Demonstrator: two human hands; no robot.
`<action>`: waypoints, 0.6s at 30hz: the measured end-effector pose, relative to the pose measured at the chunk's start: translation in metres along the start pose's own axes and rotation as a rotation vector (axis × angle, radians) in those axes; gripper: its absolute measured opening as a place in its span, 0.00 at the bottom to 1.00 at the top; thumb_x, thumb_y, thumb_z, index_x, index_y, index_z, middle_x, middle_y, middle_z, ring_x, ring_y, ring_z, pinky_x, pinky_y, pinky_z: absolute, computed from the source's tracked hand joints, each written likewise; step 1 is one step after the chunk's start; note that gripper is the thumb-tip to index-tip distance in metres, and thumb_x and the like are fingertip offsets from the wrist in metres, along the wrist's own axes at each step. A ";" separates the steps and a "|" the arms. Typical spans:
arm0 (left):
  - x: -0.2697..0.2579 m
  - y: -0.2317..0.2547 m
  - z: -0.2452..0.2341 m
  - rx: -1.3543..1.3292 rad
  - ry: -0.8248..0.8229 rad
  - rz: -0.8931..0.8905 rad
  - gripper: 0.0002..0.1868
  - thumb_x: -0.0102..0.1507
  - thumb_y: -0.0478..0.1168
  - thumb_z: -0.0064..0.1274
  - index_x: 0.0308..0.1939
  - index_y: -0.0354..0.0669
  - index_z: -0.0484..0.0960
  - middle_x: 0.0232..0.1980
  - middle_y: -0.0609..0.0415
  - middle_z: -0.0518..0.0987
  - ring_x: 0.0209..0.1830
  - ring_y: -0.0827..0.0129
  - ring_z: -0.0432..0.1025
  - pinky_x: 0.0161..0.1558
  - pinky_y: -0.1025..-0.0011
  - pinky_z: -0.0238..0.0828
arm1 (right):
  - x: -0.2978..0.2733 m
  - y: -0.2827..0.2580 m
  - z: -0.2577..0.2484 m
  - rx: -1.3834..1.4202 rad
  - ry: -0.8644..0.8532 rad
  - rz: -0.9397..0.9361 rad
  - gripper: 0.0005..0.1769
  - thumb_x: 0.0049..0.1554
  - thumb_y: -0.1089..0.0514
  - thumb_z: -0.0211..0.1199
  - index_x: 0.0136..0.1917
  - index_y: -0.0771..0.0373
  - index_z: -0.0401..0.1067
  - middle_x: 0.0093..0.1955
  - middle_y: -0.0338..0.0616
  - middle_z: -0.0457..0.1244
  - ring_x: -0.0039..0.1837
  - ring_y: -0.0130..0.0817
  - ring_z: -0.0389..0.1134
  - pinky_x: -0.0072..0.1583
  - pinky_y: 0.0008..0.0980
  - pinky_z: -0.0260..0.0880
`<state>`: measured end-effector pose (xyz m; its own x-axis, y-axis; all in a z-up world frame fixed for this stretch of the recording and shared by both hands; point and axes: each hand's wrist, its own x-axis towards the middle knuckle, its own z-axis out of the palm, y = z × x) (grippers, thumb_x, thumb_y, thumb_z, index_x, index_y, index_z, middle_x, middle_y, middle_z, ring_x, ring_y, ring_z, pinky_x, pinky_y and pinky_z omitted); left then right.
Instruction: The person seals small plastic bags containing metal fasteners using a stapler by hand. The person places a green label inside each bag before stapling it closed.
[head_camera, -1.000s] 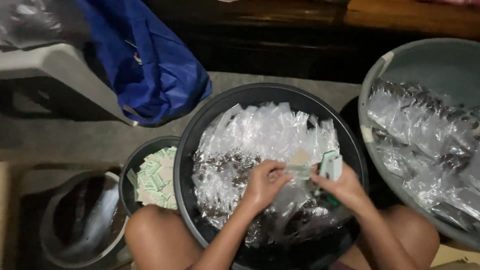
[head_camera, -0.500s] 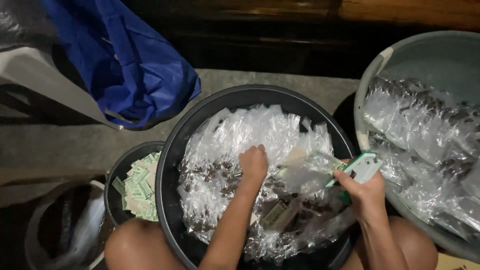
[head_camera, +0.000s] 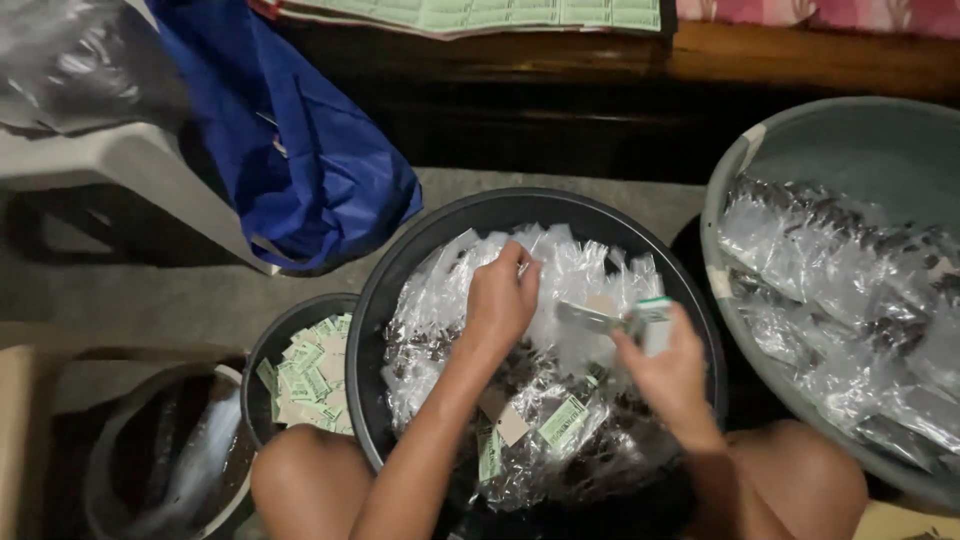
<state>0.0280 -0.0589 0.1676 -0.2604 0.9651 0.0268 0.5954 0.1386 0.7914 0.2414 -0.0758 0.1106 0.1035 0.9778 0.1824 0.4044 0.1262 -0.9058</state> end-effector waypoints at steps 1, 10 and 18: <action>-0.008 0.015 -0.012 -0.025 0.042 0.046 0.08 0.65 0.42 0.52 0.41 0.42 0.77 0.34 0.32 0.83 0.40 0.33 0.78 0.41 0.48 0.75 | -0.002 -0.006 0.009 0.010 -0.019 0.004 0.24 0.43 0.60 0.80 0.52 0.58 0.74 0.42 0.46 0.70 0.42 0.33 0.68 0.47 0.38 0.68; -0.094 0.074 -0.079 0.126 -0.079 0.321 0.14 0.60 0.49 0.60 0.43 0.44 0.84 0.41 0.40 0.84 0.43 0.44 0.80 0.44 0.55 0.76 | 0.018 -0.101 -0.002 0.209 0.001 -0.252 0.16 0.47 0.68 0.75 0.47 0.60 0.73 0.41 0.43 0.71 0.42 0.27 0.69 0.51 0.31 0.71; -0.064 0.069 -0.065 -0.361 0.163 0.701 0.23 0.54 0.36 0.69 0.53 0.45 0.81 0.44 0.48 0.83 0.48 0.48 0.77 0.52 0.57 0.72 | 0.009 -0.130 -0.037 0.366 -0.227 -0.361 0.19 0.46 0.72 0.74 0.47 0.68 0.68 0.46 0.55 0.69 0.46 0.35 0.72 0.53 0.34 0.74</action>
<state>0.0368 -0.1258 0.2605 -0.0409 0.7524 0.6574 0.3861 -0.5950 0.7049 0.2237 -0.0895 0.2442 -0.1976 0.8682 0.4553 0.0319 0.4699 -0.8822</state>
